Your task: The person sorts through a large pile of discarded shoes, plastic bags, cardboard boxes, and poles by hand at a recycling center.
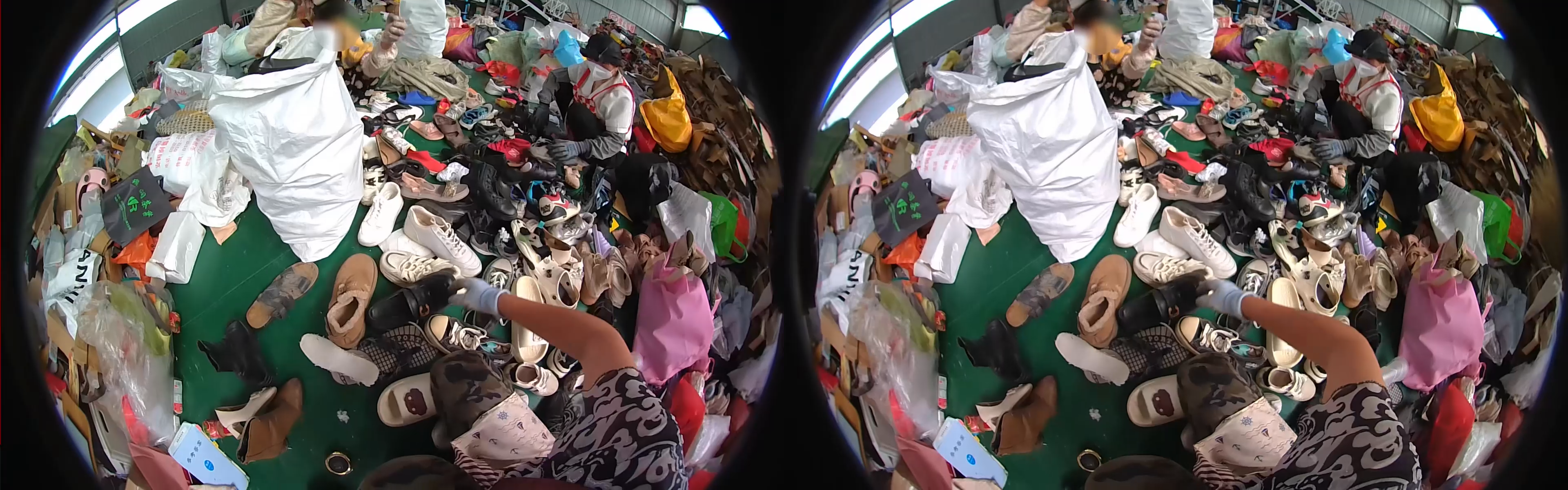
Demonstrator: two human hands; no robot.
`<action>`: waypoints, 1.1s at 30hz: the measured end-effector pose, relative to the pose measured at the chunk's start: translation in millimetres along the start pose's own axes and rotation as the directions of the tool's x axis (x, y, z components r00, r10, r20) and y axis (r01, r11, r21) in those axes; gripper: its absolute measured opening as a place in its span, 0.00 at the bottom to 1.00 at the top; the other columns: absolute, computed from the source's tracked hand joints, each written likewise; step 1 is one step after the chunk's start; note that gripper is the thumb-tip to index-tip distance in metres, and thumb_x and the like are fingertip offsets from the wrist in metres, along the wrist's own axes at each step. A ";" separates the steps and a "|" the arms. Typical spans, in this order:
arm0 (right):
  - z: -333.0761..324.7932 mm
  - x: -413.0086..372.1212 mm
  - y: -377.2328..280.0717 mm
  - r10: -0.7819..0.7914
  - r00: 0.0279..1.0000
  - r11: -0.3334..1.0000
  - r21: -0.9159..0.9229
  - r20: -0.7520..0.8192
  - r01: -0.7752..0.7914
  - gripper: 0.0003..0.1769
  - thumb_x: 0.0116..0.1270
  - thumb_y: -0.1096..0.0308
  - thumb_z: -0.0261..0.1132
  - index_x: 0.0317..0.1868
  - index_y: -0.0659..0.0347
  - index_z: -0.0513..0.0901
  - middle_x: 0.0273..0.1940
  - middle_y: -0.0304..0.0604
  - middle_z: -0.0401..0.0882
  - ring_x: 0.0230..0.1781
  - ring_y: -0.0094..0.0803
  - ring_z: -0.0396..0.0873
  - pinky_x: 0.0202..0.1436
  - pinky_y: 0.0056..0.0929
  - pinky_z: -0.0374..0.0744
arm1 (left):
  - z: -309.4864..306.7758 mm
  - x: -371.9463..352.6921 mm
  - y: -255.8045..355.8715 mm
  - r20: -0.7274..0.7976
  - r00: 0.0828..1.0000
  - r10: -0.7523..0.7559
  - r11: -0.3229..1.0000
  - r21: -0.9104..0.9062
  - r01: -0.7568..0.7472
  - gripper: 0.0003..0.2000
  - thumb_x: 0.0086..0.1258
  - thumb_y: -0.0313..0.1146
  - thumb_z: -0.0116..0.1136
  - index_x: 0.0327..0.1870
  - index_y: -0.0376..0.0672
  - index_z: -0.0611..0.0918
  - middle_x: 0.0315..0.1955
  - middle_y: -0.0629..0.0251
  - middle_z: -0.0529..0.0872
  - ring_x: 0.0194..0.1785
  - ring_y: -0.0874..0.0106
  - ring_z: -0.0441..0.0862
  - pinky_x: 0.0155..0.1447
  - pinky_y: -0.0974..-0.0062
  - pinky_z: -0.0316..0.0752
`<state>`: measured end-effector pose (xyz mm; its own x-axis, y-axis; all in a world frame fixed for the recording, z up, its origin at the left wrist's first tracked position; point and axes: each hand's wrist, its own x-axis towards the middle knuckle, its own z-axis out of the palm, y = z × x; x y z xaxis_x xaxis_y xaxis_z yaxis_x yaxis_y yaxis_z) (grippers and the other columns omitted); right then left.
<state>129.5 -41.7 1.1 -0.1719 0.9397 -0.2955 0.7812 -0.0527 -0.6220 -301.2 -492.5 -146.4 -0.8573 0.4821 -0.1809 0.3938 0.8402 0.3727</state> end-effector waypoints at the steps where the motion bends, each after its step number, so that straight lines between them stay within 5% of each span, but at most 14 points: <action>1: 14.6 -13.0 -12.6 -0.035 0.994 0.999 0.024 0.102 0.033 0.25 0.55 0.55 0.66 0.51 0.60 0.79 0.46 0.52 0.80 0.52 0.44 0.76 0.57 0.33 0.72 | -5.1 -12.0 14.3 -0.005 1.000 0.028 0.999 0.026 -0.028 0.29 0.59 0.44 0.58 0.63 0.45 0.69 0.63 0.50 0.67 0.64 0.48 0.65 0.63 0.57 0.65; 4: 58.3 -19.8 -11.2 -0.286 0.938 0.953 -0.048 0.194 0.300 0.21 0.56 0.54 0.65 0.46 0.58 0.80 0.48 0.53 0.76 0.52 0.48 0.73 0.57 0.37 0.72 | 7.4 -20.6 -7.3 0.094 0.995 -0.031 0.994 0.110 0.021 0.27 0.61 0.43 0.55 0.62 0.47 0.70 0.65 0.53 0.64 0.67 0.54 0.61 0.67 0.54 0.59; 5: 64.8 -21.2 -14.6 -0.336 0.918 0.931 -0.069 0.212 0.358 0.21 0.55 0.54 0.65 0.46 0.58 0.80 0.48 0.53 0.75 0.52 0.48 0.73 0.57 0.37 0.72 | -0.8 -28.0 8.8 0.028 0.996 -0.083 0.996 -0.012 0.083 0.28 0.55 0.39 0.60 0.59 0.45 0.73 0.63 0.51 0.66 0.65 0.52 0.63 0.66 0.55 0.62; 9: 71.5 -24.4 -39.1 -0.541 0.804 0.804 -0.131 0.246 0.580 0.20 0.55 0.60 0.67 0.47 0.60 0.78 0.51 0.52 0.74 0.52 0.46 0.74 0.55 0.36 0.73 | -14.1 -49.3 -1.7 -0.100 0.992 -0.079 0.996 0.036 0.083 0.27 0.57 0.38 0.58 0.60 0.46 0.70 0.63 0.53 0.66 0.66 0.53 0.63 0.66 0.56 0.59; 14: 84.1 -23.3 -59.4 -0.600 0.723 0.719 -0.165 0.343 0.675 0.20 0.57 0.62 0.67 0.48 0.60 0.77 0.49 0.49 0.75 0.47 0.41 0.76 0.51 0.33 0.75 | -15.4 -32.3 9.9 -0.199 0.953 -0.230 0.961 -0.198 0.191 0.31 0.55 0.38 0.63 0.62 0.45 0.68 0.63 0.48 0.64 0.65 0.51 0.63 0.66 0.59 0.61; 16: 85.4 -38.4 -84.3 -0.337 0.742 0.878 -0.091 0.579 0.469 0.20 0.58 0.59 0.65 0.49 0.59 0.78 0.50 0.50 0.75 0.49 0.46 0.76 0.54 0.37 0.74 | -29.1 -7.2 41.4 -0.232 0.951 -0.205 0.933 -0.341 0.117 0.36 0.54 0.38 0.65 0.65 0.40 0.65 0.64 0.44 0.62 0.64 0.48 0.64 0.65 0.61 0.63; 20: 99.1 -44.0 -83.5 -0.344 0.641 0.802 -0.139 0.686 0.580 0.20 0.61 0.58 0.63 0.49 0.60 0.79 0.45 0.50 0.79 0.48 0.44 0.77 0.53 0.35 0.74 | -44.1 69.6 85.3 -0.342 0.939 0.036 0.859 -0.470 -0.204 0.46 0.48 0.37 0.71 0.69 0.41 0.57 0.66 0.45 0.57 0.69 0.51 0.57 0.69 0.62 0.57; 21: 99.7 -44.7 -80.9 -0.369 0.672 0.827 -0.103 0.642 0.552 0.20 0.61 0.58 0.63 0.50 0.61 0.79 0.45 0.51 0.79 0.49 0.43 0.77 0.54 0.34 0.73 | -42.9 89.3 95.6 -0.448 0.893 0.047 0.857 -0.442 -0.266 0.42 0.51 0.30 0.70 0.68 0.42 0.59 0.62 0.49 0.66 0.63 0.56 0.68 0.65 0.64 0.65; 22: 97.8 -47.7 -85.6 -0.283 0.723 0.891 -0.107 0.630 0.442 0.21 0.61 0.58 0.62 0.51 0.62 0.79 0.47 0.51 0.79 0.50 0.43 0.77 0.56 0.33 0.73 | -39.3 107.7 96.8 -0.430 0.901 0.061 0.855 -0.444 -0.270 0.42 0.51 0.30 0.70 0.68 0.42 0.59 0.62 0.49 0.66 0.63 0.56 0.68 0.65 0.64 0.65; 24: 99.2 -46.4 -76.2 -0.224 0.774 0.948 -0.051 0.592 0.314 0.21 0.61 0.58 0.63 0.51 0.62 0.79 0.48 0.51 0.79 0.50 0.43 0.78 0.55 0.33 0.74 | -33.9 143.4 95.6 0.004 0.999 0.033 0.337 -0.942 -0.007 0.34 0.54 0.21 0.66 0.64 0.41 0.63 0.53 0.57 0.77 0.52 0.64 0.78 0.56 0.69 0.75; 26: 99.9 -45.9 -65.5 -0.188 0.825 0.981 0.059 0.532 0.185 0.19 0.63 0.61 0.62 0.51 0.62 0.78 0.45 0.48 0.81 0.47 0.34 0.79 0.52 0.28 0.74 | -22.2 153.0 104.1 0.071 0.995 0.065 0.233 -0.971 0.054 0.29 0.55 0.16 0.63 0.59 0.40 0.67 0.44 0.63 0.82 0.44 0.71 0.82 0.50 0.75 0.79; 27: 98.3 -46.7 -60.6 -0.178 0.849 0.984 0.107 0.497 0.144 0.17 0.65 0.63 0.61 0.51 0.63 0.78 0.44 0.43 0.81 0.44 0.28 0.77 0.50 0.25 0.74 | -17.9 150.7 109.6 0.049 0.984 0.172 0.381 -0.924 -0.020 0.27 0.54 0.17 0.65 0.56 0.38 0.68 0.47 0.61 0.80 0.48 0.70 0.80 0.53 0.73 0.78; 32: 104.6 -35.5 -29.3 -0.074 0.940 0.905 0.419 0.334 -0.077 0.15 0.67 0.67 0.61 0.51 0.62 0.79 0.42 0.36 0.80 0.42 0.20 0.75 0.49 0.20 0.72 | 13.4 91.4 169.7 0.094 0.930 0.355 0.374 -0.926 -0.049 0.26 0.55 0.16 0.62 0.56 0.37 0.68 0.50 0.58 0.78 0.51 0.69 0.78 0.55 0.73 0.75; 33: 103.0 -36.5 -32.4 -0.061 0.940 0.913 0.399 0.337 -0.083 0.15 0.66 0.67 0.61 0.51 0.63 0.79 0.42 0.36 0.80 0.42 0.20 0.74 0.48 0.20 0.72 | 14.9 80.5 183.8 0.183 0.946 0.269 0.341 -0.936 0.084 0.24 0.57 0.18 0.61 0.55 0.37 0.67 0.50 0.57 0.77 0.52 0.69 0.77 0.55 0.72 0.74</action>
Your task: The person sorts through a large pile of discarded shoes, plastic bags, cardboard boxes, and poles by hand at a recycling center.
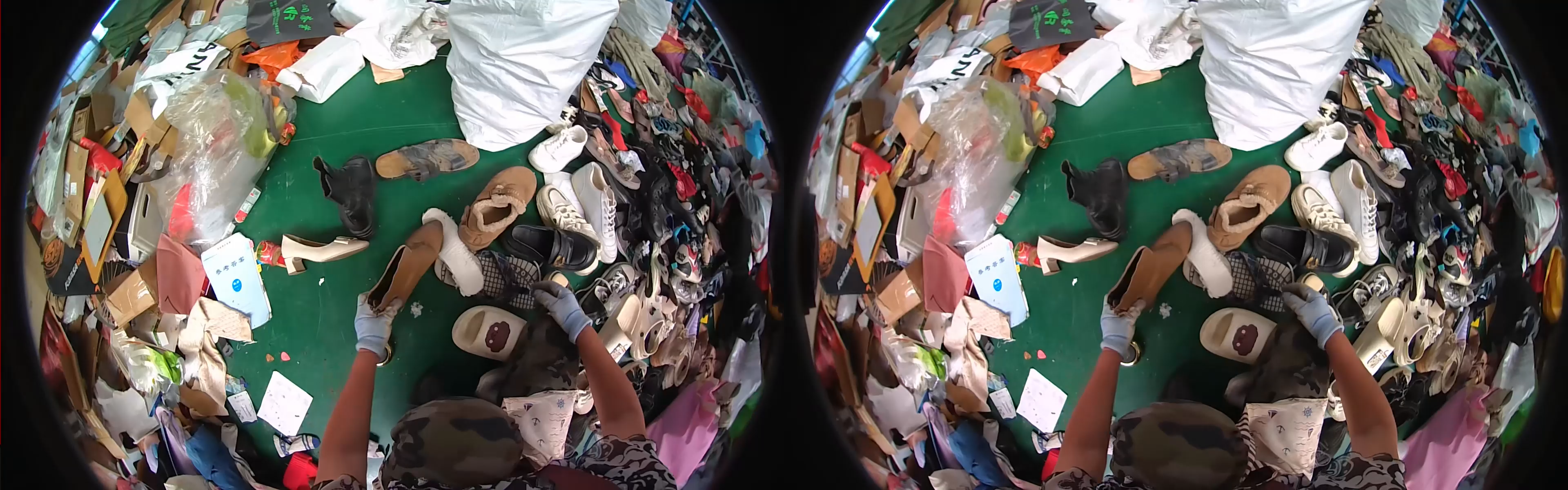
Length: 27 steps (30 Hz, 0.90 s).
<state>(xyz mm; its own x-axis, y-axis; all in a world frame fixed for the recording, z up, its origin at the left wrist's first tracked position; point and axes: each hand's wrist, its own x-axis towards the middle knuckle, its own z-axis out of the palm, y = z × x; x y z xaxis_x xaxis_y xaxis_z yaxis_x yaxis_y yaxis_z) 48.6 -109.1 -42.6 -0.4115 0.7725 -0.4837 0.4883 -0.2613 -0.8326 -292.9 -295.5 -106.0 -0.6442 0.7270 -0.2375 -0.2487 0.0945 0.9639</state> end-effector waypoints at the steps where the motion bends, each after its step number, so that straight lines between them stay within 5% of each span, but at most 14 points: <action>1: -0.4 -2.2 -5.0 0.012 1.000 1.000 -0.018 -0.013 -0.012 0.15 0.66 0.67 0.61 0.52 0.63 0.79 0.42 0.36 0.80 0.42 0.19 0.74 0.48 0.20 0.73 | 4.3 -2.0 -1.5 0.022 1.000 -0.009 1.000 0.002 0.009 0.24 0.57 0.18 0.61 0.55 0.37 0.67 0.50 0.57 0.77 0.52 0.69 0.77 0.55 0.72 0.74; 4: -3.0 -12.7 -13.4 -0.071 0.998 0.959 -0.275 0.000 0.068 0.18 0.66 0.62 0.61 0.52 0.62 0.78 0.44 0.42 0.82 0.45 0.26 0.77 0.51 0.25 0.74 | 27.4 -7.4 -11.3 -0.083 0.994 0.072 0.987 0.147 -0.059 0.25 0.58 0.22 0.63 0.57 0.36 0.66 0.50 0.54 0.78 0.53 0.67 0.76 0.58 0.71 0.72; 5: -3.8 -20.0 -19.5 -0.080 0.996 0.914 -0.400 -0.025 0.064 0.20 0.65 0.57 0.60 0.53 0.61 0.78 0.45 0.46 0.82 0.48 0.33 0.78 0.54 0.30 0.74 | 38.5 -13.4 4.0 -0.148 0.971 0.187 0.891 0.441 -0.104 0.19 0.60 0.30 0.65 0.49 0.29 0.75 0.46 0.54 0.82 0.46 0.70 0.80 0.50 0.71 0.75; 7: -10.3 -26.5 -2.2 -0.147 0.986 0.888 -0.450 -0.076 0.098 0.20 0.65 0.57 0.60 0.53 0.58 0.78 0.46 0.49 0.80 0.49 0.36 0.78 0.55 0.32 0.73 | 22.1 7.5 -47.0 -0.170 0.976 0.133 0.979 0.175 -0.103 0.17 0.59 0.28 0.66 0.46 0.29 0.79 0.44 0.55 0.83 0.38 0.70 0.81 0.45 0.71 0.76; 10: -26.9 -43.2 -1.3 -0.141 0.975 0.961 -0.262 -0.169 0.094 0.19 0.65 0.59 0.61 0.51 0.61 0.78 0.44 0.46 0.81 0.45 0.34 0.78 0.52 0.29 0.74 | 14.7 27.2 -70.5 0.014 0.997 -0.077 0.980 -0.184 0.079 0.22 0.58 0.23 0.64 0.55 0.32 0.73 0.50 0.58 0.80 0.49 0.67 0.79 0.54 0.72 0.74; 12: -35.5 -51.4 -0.1 -0.105 0.977 0.994 -0.026 -0.188 0.102 0.18 0.64 0.61 0.62 0.51 0.62 0.79 0.41 0.44 0.82 0.43 0.29 0.78 0.50 0.26 0.74 | 30.7 5.5 -17.2 0.041 0.999 0.024 0.914 0.404 -0.038 0.20 0.55 0.28 0.68 0.49 0.31 0.78 0.46 0.59 0.82 0.47 0.68 0.79 0.52 0.72 0.73; 18: -95.2 -60.4 -4.2 0.090 0.982 0.950 -0.312 0.166 -0.035 0.19 0.61 0.58 0.62 0.49 0.61 0.81 0.41 0.43 0.82 0.42 0.30 0.79 0.50 0.30 0.75 | 29.6 -2.1 -3.3 -0.105 0.985 0.137 0.800 0.598 -0.048 0.25 0.52 0.36 0.72 0.48 0.28 0.78 0.46 0.53 0.82 0.45 0.69 0.80 0.52 0.72 0.74; 20: -104.3 -65.5 -26.4 0.206 0.968 0.623 -0.782 0.143 -0.017 0.20 0.57 0.55 0.59 0.46 0.58 0.81 0.43 0.51 0.82 0.45 0.44 0.80 0.48 0.38 0.76 | 47.8 14.2 -15.3 -0.154 0.975 0.160 0.883 0.464 -0.071 0.22 0.54 0.31 0.70 0.48 0.29 0.78 0.44 0.56 0.83 0.42 0.71 0.80 0.48 0.72 0.75; 21: -113.5 -63.7 -3.5 0.029 0.962 0.359 -0.901 0.270 0.242 0.23 0.56 0.54 0.58 0.48 0.58 0.80 0.40 0.50 0.82 0.40 0.44 0.81 0.45 0.39 0.78 | 35.0 29.3 -35.3 -0.165 0.964 0.207 0.943 0.298 -0.151 0.18 0.55 0.26 0.68 0.46 0.30 0.78 0.41 0.60 0.83 0.38 0.72 0.79 0.44 0.72 0.76; 22: -112.0 -67.2 -29.0 0.239 0.919 0.201 -0.942 0.312 0.268 0.18 0.54 0.59 0.59 0.43 0.58 0.82 0.40 0.50 0.82 0.43 0.47 0.80 0.44 0.42 0.78 | 27.3 45.3 -53.4 -0.224 0.953 0.206 0.976 0.123 -0.182 0.17 0.58 0.27 0.66 0.47 0.32 0.78 0.41 0.61 0.83 0.37 0.73 0.79 0.43 0.73 0.77; 23: -116.2 -60.7 -5.5 0.189 0.883 -0.055 -0.893 0.429 0.446 0.19 0.49 0.60 0.59 0.41 0.58 0.83 0.33 0.48 0.82 0.36 0.47 0.81 0.40 0.44 0.79 | 35.0 38.7 -32.5 -0.225 0.971 0.078 0.997 0.031 -0.073 0.19 0.61 0.30 0.64 0.53 0.35 0.76 0.44 0.63 0.81 0.42 0.72 0.79 0.46 0.73 0.77; 25: -105.6 -44.0 -5.9 0.309 0.788 0.019 -0.832 0.533 0.555 0.17 0.48 0.61 0.61 0.39 0.59 0.83 0.32 0.48 0.82 0.36 0.46 0.81 0.41 0.43 0.79 | 41.7 23.7 11.1 -0.307 0.950 0.048 0.885 0.455 0.102 0.24 0.60 0.46 0.63 0.46 0.31 0.80 0.42 0.44 0.82 0.42 0.55 0.79 0.49 0.59 0.74; 26: -98.5 -42.0 -11.7 0.292 0.784 0.035 -0.825 0.548 0.564 0.16 0.51 0.61 0.60 0.38 0.59 0.83 0.33 0.47 0.83 0.38 0.46 0.81 0.43 0.42 0.79 | 51.4 18.7 17.2 -0.361 0.873 0.329 0.881 0.451 -0.145 0.25 0.59 0.47 0.65 0.37 0.24 0.81 0.31 0.45 0.84 0.34 0.56 0.79 0.43 0.60 0.75; 27: -91.2 -40.1 -17.6 0.274 0.780 0.050 -0.818 0.563 0.573 0.14 0.54 0.61 0.60 0.38 0.59 0.82 0.35 0.47 0.83 0.39 0.46 0.81 0.46 0.41 0.78 | 51.9 15.9 27.4 -0.371 0.884 0.283 0.895 0.433 -0.105 0.28 0.58 0.48 0.65 0.42 0.23 0.79 0.36 0.42 0.83 0.37 0.55 0.79 0.45 0.60 0.75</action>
<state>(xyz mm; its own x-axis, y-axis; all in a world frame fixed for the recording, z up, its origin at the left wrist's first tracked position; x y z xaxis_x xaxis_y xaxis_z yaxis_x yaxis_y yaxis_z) 126.8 -82.7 16.1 -0.6203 0.2050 -0.7571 0.4180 0.9031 -0.0979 -272.5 -246.1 -77.1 -0.9087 0.4171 0.0187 0.1581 0.3023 0.9400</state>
